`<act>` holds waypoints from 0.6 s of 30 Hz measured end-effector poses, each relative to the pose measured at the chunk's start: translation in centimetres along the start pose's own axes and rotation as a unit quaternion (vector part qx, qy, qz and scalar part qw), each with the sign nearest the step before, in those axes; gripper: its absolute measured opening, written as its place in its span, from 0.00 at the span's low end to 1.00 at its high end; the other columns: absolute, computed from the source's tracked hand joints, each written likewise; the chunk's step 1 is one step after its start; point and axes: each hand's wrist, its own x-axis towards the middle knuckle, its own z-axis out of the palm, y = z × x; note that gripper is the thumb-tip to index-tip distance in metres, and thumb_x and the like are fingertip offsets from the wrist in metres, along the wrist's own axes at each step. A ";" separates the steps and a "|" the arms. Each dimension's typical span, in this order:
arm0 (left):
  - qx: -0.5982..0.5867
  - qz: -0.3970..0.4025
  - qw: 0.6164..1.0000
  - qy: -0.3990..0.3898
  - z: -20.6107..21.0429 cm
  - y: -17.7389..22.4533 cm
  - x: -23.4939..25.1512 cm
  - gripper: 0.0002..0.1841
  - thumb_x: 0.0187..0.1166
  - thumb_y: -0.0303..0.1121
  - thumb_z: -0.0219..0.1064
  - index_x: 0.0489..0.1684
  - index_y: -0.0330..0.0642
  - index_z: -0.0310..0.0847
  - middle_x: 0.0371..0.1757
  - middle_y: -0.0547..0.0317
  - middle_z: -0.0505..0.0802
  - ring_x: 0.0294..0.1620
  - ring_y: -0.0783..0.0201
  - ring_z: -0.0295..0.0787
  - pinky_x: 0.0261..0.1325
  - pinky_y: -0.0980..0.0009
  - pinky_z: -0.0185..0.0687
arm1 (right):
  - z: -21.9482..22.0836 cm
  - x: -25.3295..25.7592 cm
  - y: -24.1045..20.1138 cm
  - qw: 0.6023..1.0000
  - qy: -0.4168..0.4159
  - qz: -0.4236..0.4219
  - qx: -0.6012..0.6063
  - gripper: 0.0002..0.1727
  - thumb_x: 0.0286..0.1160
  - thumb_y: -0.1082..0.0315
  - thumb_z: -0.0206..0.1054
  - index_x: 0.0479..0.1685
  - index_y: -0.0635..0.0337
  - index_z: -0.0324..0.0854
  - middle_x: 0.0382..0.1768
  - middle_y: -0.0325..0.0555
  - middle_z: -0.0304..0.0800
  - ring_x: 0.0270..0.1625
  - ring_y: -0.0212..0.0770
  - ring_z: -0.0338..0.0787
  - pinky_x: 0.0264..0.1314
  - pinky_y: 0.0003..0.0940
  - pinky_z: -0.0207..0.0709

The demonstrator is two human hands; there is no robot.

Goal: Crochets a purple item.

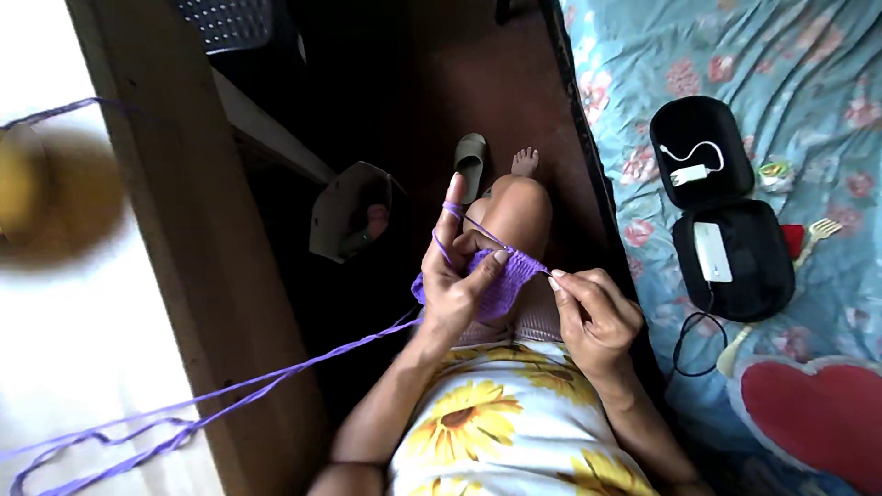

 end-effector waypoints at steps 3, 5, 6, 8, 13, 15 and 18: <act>-0.030 -0.029 0.999 -0.025 -0.8 0.0 0.4 0.48 0.72 0.13 0.64 0.95 0.50 0.45 0.35 0.60 0.93 0.29 0.72 0.89 0.37 0.78 0.87 | 0.0 0.0 0.0 1.000 -0.002 -0.007 0.001 0.06 0.75 0.74 0.70 0.35 0.66 0.91 0.29 0.49 0.88 0.34 0.30 0.87 0.38 0.16 0.80; -0.039 -0.047 0.997 -0.037 -1.2 0.2 0.6 0.47 0.71 0.13 0.64 0.95 0.49 0.47 0.34 0.58 0.93 0.28 0.72 0.89 0.36 0.78 0.87 | 0.0 0.0 -0.1 1.000 -0.006 -0.010 -0.002 0.05 0.75 0.74 0.70 0.35 0.66 0.91 0.30 0.49 0.89 0.34 0.30 0.87 0.39 0.16 0.80; -0.041 -0.058 0.997 -0.040 -1.4 0.3 0.7 0.47 0.71 0.13 0.64 0.95 0.49 0.48 0.33 0.59 0.93 0.27 0.72 0.88 0.35 0.78 0.87 | -0.1 -0.1 -0.1 1.000 -0.007 -0.010 -0.001 0.05 0.75 0.74 0.70 0.35 0.66 0.91 0.30 0.50 0.89 0.34 0.31 0.88 0.39 0.17 0.80; -0.052 -0.074 0.995 -0.051 -1.7 0.4 0.8 0.46 0.72 0.14 0.65 0.94 0.49 0.51 0.31 0.58 0.92 0.25 0.72 0.88 0.32 0.79 0.86 | -0.1 -0.2 -0.2 1.000 -0.010 0.001 0.016 0.05 0.75 0.74 0.71 0.36 0.67 0.91 0.30 0.50 0.89 0.35 0.29 0.88 0.40 0.15 0.80; -0.036 -0.026 0.996 -0.075 -1.4 0.0 0.7 0.43 0.70 0.13 0.66 0.91 0.39 0.55 0.30 0.61 0.92 0.25 0.74 0.86 0.32 0.80 0.84 | -0.4 -0.3 -0.1 0.979 -0.031 0.125 0.159 0.04 0.70 0.77 0.74 0.38 0.70 0.90 0.33 0.42 0.91 0.38 0.20 0.88 0.45 0.13 0.84; -0.031 -0.005 0.997 -0.073 -1.3 -0.2 0.7 0.42 0.69 0.12 0.66 0.91 0.37 0.56 0.31 0.62 0.92 0.26 0.74 0.86 0.33 0.80 0.84 | -0.4 -0.3 -0.1 0.980 -0.028 0.124 0.152 0.04 0.70 0.77 0.74 0.37 0.70 0.91 0.33 0.41 0.90 0.38 0.20 0.88 0.45 0.13 0.84; -0.036 -0.024 0.997 -0.069 -1.5 -0.1 0.8 0.43 0.70 0.13 0.66 0.91 0.39 0.55 0.30 0.61 0.91 0.25 0.73 0.86 0.32 0.80 0.84 | -0.3 -0.4 -0.2 0.992 -0.019 0.073 0.098 0.04 0.72 0.76 0.73 0.36 0.69 0.91 0.32 0.46 0.88 0.36 0.22 0.86 0.41 0.10 0.80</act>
